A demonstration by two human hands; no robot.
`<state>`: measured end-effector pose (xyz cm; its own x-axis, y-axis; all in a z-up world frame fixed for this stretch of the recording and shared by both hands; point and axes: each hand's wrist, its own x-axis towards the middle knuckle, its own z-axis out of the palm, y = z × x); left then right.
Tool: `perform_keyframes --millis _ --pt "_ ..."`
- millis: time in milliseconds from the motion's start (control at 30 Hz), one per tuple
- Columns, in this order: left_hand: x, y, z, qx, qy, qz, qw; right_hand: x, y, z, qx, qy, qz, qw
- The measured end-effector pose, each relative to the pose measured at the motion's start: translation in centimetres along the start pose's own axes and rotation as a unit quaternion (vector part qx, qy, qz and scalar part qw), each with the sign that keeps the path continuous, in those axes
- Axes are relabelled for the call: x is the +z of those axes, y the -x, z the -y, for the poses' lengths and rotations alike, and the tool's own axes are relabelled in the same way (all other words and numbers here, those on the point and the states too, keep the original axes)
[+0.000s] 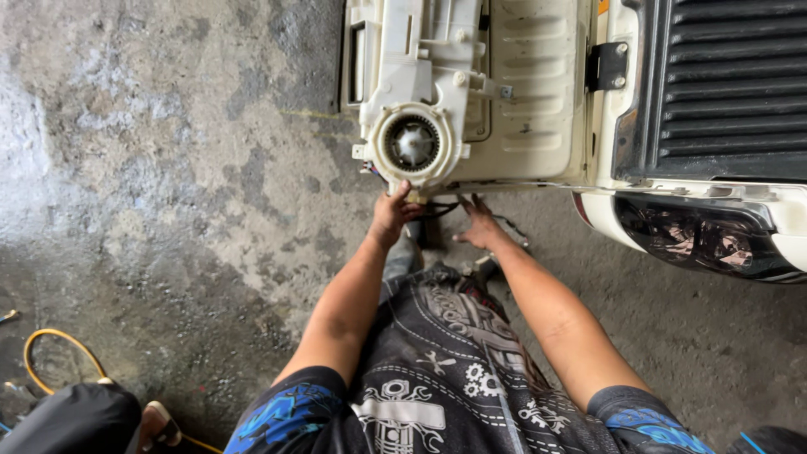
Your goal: The person uses a screwdriver to remove screws from a car bumper assembly, detaches a wiring harness, and then reattaches the harness and secures the bumper with screws.
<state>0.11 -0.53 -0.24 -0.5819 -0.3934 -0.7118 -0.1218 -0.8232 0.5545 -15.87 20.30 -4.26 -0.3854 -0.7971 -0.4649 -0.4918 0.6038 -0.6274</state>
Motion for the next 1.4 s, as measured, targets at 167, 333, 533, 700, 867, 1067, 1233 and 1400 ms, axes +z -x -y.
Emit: perform_keyframes --millis 167,333,533,700,867,1067,1233,1400 --pt "-0.1 -0.3 -0.7 -0.039 -0.043 -0.033 0.998 -0.5 0.1 0.2 0.048 0.011 0.111 0.993" --pt "1.3 1.0 -3.2 0.006 -0.117 -0.064 0.991 -3.0 3.2 -2.7 0.03 -0.022 0.101 0.994" --pt "2.5 2.5 -4.7 0.06 -0.375 -0.189 0.905 -5.7 4.7 -3.6 0.001 0.037 0.018 0.999" --pt "2.4 2.2 -3.2 0.171 -0.413 -0.249 0.859 -6.3 5.0 -1.6 -0.001 0.049 -0.014 0.999" --pt "1.1 3.6 0.7 0.158 -0.353 -0.255 0.887 -7.6 5.3 -3.0 -0.042 -0.004 -0.073 0.996" --pt "4.3 5.9 8.5 0.242 -0.502 -0.208 0.804 -8.4 5.0 -6.6 -0.066 0.016 -0.061 0.996" --pt "9.4 9.5 9.4 0.332 -0.545 -0.238 0.732 -8.2 5.3 -8.1 -0.073 0.04 -0.04 0.996" --pt "12.5 9.9 4.4 0.425 -0.704 -0.196 0.533 -7.4 6.2 -8.3 -0.063 0.021 -0.033 0.997"
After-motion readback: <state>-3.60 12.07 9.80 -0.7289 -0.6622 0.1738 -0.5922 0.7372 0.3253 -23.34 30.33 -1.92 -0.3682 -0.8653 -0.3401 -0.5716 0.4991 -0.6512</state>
